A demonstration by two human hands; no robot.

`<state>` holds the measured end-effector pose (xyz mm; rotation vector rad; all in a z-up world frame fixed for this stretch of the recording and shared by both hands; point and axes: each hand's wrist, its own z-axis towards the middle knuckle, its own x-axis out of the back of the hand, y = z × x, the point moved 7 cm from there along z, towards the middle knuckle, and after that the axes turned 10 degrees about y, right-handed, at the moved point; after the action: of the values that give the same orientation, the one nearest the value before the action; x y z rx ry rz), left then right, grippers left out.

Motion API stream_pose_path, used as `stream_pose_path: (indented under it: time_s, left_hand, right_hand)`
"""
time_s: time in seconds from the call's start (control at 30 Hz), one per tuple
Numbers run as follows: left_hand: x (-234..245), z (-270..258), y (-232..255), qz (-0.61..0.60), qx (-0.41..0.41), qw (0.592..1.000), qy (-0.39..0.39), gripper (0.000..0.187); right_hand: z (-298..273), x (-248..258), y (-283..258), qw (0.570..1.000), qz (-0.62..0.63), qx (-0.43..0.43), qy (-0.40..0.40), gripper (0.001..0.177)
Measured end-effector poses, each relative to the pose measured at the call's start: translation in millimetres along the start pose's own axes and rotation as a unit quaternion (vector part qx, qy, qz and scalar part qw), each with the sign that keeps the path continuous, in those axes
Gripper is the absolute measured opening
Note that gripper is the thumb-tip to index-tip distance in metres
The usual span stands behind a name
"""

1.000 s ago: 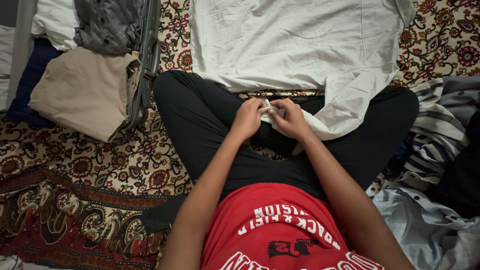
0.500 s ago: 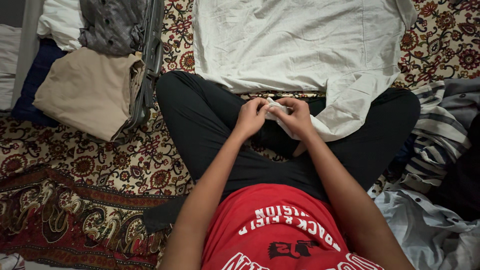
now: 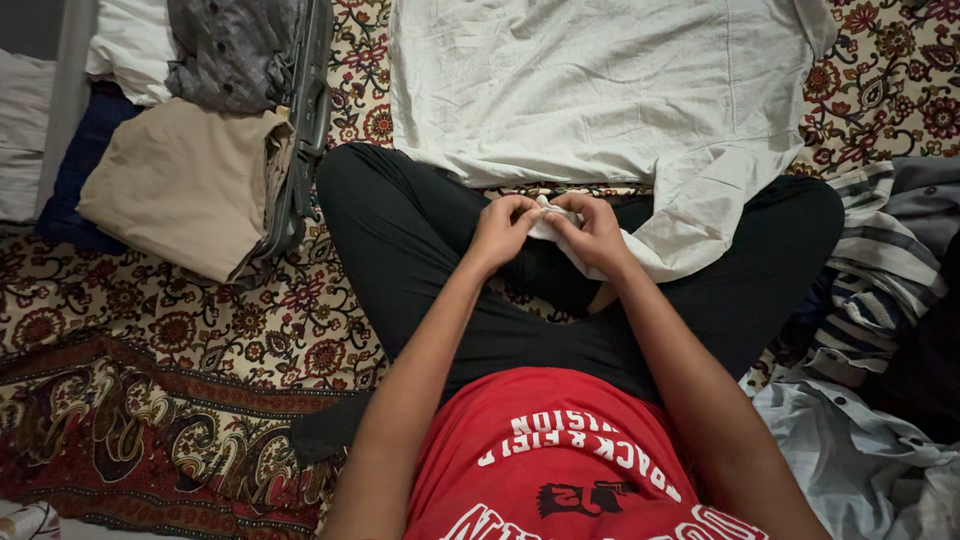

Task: The person buttons and folds a shirt on a bed before placing it into an open suitcase.

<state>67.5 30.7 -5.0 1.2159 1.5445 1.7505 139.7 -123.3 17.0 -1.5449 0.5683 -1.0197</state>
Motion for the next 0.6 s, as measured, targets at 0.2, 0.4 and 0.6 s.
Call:
stream_pose_path:
  time_s: [0.2, 0.4, 0.6]
  left_hand:
    - [-3, -4, 5, 0.026, -0.057, 0.995, 0.078, 0.015]
    - [10, -20, 44, 0.022, -0.222, 0.973, 0.064, 0.043]
    - [22, -48, 76, -0.008, -0.150, 0.989, -0.003, 0.040]
  right_hand:
    - [0, 3, 2, 0.998, -0.055, 0.021, 0.034, 0.025]
    - [-10, 5, -4, 0.995, -0.079, 0.013, 0.058, 0.026]
    - [-40, 34, -69, 0.983, -0.109, 0.139, 0.052, 0.022]
